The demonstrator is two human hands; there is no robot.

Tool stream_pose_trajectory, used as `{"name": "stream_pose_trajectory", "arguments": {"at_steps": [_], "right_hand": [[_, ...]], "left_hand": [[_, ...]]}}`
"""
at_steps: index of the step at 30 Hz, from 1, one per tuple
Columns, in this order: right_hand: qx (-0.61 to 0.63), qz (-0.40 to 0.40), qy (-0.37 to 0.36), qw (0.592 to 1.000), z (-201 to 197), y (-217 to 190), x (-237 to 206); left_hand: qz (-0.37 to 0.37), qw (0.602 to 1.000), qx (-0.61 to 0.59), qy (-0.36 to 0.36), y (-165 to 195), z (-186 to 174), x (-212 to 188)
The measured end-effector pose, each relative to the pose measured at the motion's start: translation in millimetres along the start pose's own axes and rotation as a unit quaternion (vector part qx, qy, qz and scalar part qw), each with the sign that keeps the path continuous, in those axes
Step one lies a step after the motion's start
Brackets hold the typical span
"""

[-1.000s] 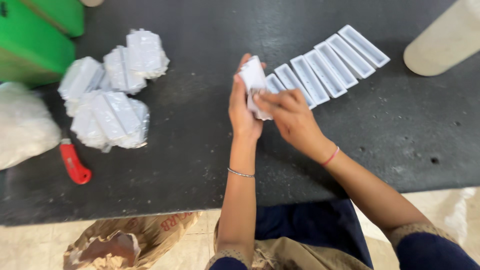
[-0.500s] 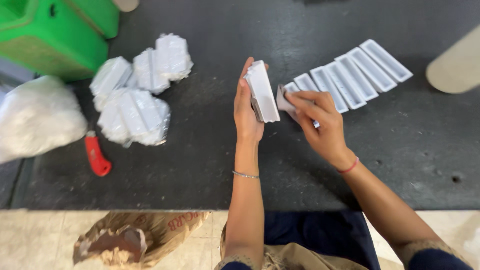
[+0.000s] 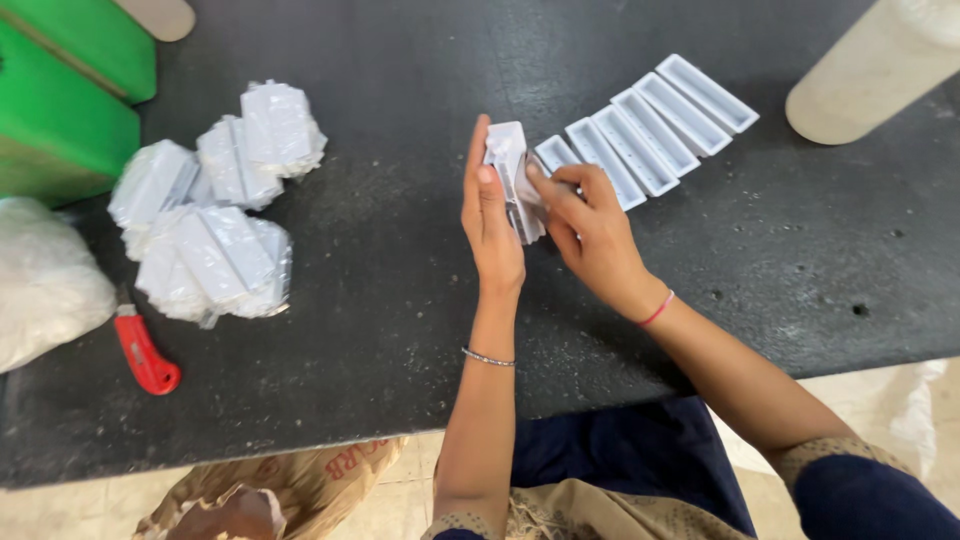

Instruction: The person unwraps a stack of white plastic parts from a plastic bag, then wipes each part with a cloth. The person occasionally picks up a bottle and appears to apply liquid to the cloth before continuing to wipe the parts.

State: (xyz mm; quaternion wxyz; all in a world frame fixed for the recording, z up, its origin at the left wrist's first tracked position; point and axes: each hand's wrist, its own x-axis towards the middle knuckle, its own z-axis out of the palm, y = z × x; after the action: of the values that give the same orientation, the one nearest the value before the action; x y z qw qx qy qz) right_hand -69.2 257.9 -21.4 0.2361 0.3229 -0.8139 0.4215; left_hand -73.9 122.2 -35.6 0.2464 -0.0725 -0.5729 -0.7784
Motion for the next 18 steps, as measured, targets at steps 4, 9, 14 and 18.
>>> {"name": "stream_pose_trajectory", "arguments": {"at_steps": [4,9,14,18], "right_hand": [[0.001,-0.034,-0.087,0.996,6.2,-9.4,-2.1],[0.038,-0.044,-0.162,0.985,7.5,-8.8,1.3],[0.073,0.071,-0.155,0.983,-3.1,4.7,7.4],[0.101,0.104,-0.037,0.989,-13.6,18.4,13.9]], "left_hand": [[0.009,0.995,-0.036,0.091,-2.5,-25.9,14.7],[0.021,0.979,-0.157,0.127,-10.8,-64.0,27.6],[-0.072,0.961,-0.221,0.148,-15.7,-71.2,32.0],[0.044,0.991,0.1,0.074,-5.3,-53.1,23.2]]}}
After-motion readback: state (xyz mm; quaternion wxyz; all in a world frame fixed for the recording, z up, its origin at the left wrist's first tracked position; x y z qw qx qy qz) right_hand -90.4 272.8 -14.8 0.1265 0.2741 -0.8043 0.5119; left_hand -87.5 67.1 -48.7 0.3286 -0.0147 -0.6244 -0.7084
